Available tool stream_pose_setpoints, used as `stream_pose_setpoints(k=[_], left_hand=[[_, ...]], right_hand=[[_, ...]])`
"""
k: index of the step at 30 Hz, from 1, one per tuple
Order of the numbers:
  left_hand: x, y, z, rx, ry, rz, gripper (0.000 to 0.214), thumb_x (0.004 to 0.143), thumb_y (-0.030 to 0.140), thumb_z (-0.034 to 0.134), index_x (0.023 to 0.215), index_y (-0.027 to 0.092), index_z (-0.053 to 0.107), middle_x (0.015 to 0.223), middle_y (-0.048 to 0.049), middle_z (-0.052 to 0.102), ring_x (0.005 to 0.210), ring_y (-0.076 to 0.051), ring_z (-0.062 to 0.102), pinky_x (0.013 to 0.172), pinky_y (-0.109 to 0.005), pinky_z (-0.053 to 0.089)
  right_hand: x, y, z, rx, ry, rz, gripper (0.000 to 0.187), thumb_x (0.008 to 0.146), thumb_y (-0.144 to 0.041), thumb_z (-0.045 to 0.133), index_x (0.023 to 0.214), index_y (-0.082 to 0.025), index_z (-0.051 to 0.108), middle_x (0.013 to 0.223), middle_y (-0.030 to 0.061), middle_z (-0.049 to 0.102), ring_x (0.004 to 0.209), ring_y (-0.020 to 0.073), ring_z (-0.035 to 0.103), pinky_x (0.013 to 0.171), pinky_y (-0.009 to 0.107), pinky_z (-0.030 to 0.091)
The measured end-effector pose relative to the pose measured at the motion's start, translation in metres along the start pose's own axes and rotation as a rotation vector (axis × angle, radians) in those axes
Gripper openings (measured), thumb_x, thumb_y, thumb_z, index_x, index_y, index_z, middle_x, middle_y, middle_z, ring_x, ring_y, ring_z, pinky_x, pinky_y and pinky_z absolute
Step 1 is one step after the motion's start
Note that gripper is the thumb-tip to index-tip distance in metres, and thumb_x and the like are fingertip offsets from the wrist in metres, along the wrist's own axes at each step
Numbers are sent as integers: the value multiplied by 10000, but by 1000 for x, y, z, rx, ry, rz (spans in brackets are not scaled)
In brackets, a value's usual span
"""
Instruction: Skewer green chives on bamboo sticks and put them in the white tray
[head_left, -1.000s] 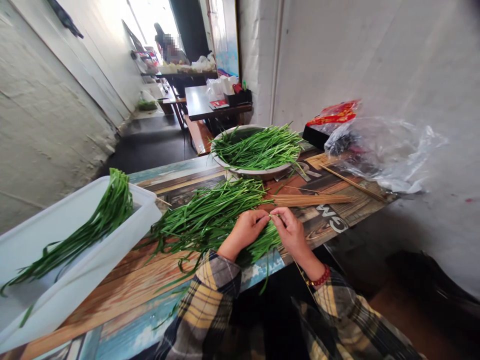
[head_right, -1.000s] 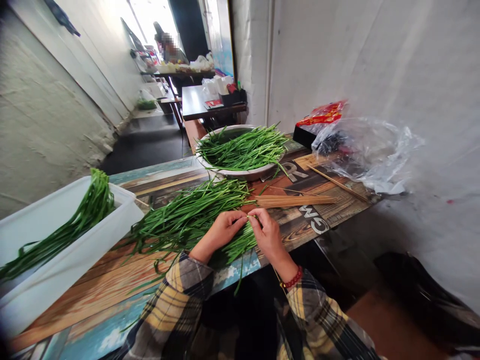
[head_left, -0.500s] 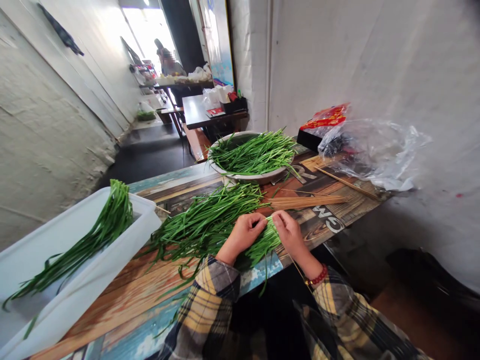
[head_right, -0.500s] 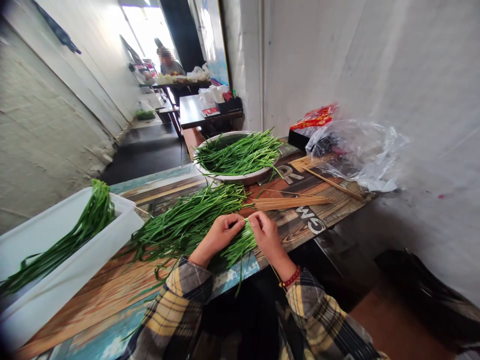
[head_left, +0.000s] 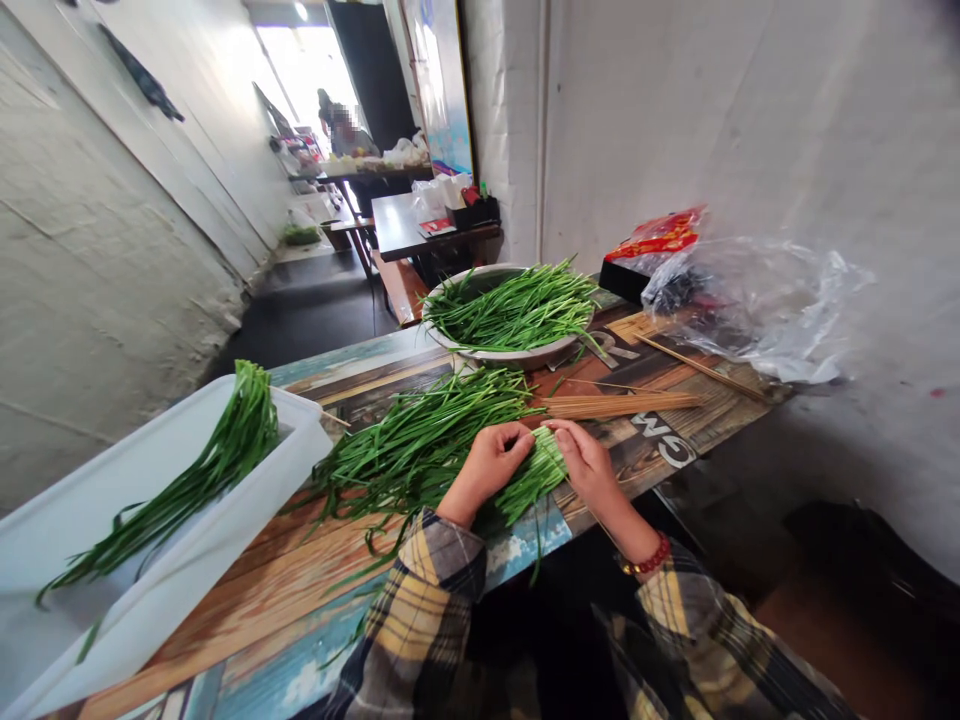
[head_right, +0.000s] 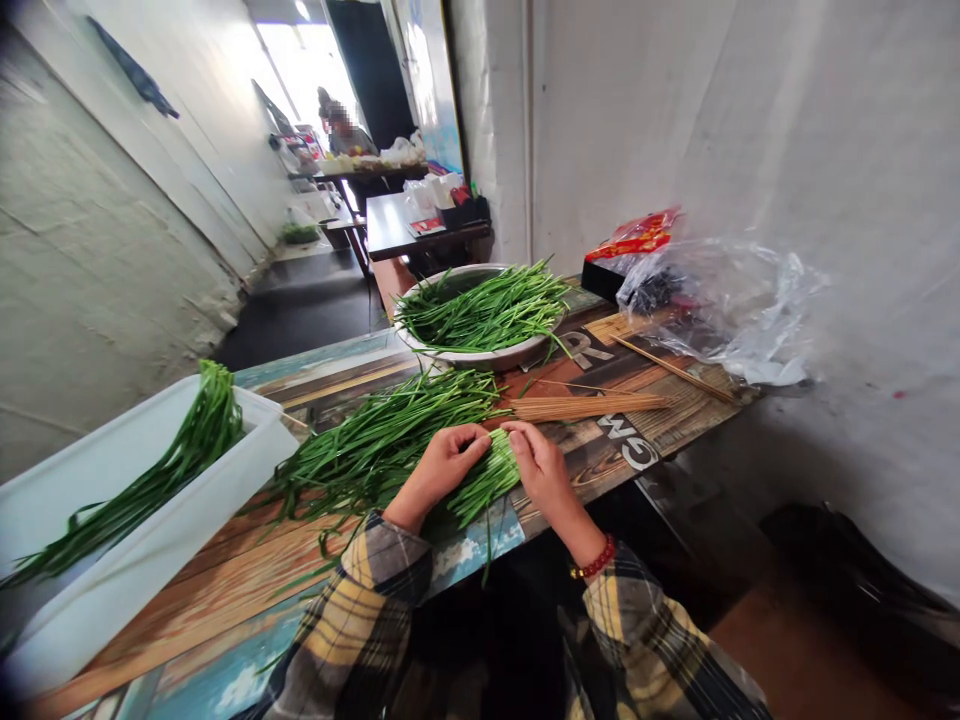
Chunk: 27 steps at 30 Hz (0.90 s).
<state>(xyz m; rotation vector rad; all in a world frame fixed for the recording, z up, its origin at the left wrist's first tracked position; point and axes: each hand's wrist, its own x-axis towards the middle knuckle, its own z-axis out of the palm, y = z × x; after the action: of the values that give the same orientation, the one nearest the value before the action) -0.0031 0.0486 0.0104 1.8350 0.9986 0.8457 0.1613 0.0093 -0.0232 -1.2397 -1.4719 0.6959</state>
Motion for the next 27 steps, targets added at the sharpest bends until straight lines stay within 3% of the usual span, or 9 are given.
stream_pose_setpoints(k=[4, 7, 10, 18, 27], left_hand=[[1, 0, -4, -33, 121, -35, 312, 849, 370, 512, 686, 121, 606, 666, -11, 552, 641, -113, 466, 598, -213, 375], [1, 1, -6, -33, 156, -45, 321, 841, 379, 521, 659, 124, 594, 645, -4, 521, 627, -107, 441, 574, -206, 359], [1, 2, -8, -64, 145, -50, 337, 835, 399, 529, 645, 125, 581, 624, 7, 491, 603, -97, 410, 556, -201, 344], [0, 5, -10, -97, 128, -66, 345, 830, 420, 541, 657, 122, 566, 641, 5, 480, 608, -92, 401, 544, -197, 335], [0, 1, -8, -99, 103, -78, 411, 842, 472, 524, 607, 136, 500, 592, 25, 414, 582, -84, 353, 530, -209, 298]], right_hand=[[-6, -2, -15, -22, -67, 77, 397, 976, -444, 325, 1002, -188, 628, 790, 50, 690, 613, 163, 637, 561, 257, 471], [-9, -8, -23, -133, -205, 54, 338, 960, -416, 390, 857, -194, 623, 646, 12, 655, 567, 150, 624, 580, 248, 451], [-12, -14, -26, -210, -249, 59, 280, 933, -390, 446, 817, -196, 612, 604, -8, 630, 531, 139, 604, 561, 238, 435], [-24, -12, -26, -16, -237, 221, 333, 922, -454, 440, 885, -181, 628, 589, -15, 630, 442, 122, 557, 478, 226, 424], [-29, -9, -13, -163, -147, 31, 285, 927, -351, 438, 785, -192, 627, 480, -46, 519, 466, 122, 517, 526, 231, 402]])
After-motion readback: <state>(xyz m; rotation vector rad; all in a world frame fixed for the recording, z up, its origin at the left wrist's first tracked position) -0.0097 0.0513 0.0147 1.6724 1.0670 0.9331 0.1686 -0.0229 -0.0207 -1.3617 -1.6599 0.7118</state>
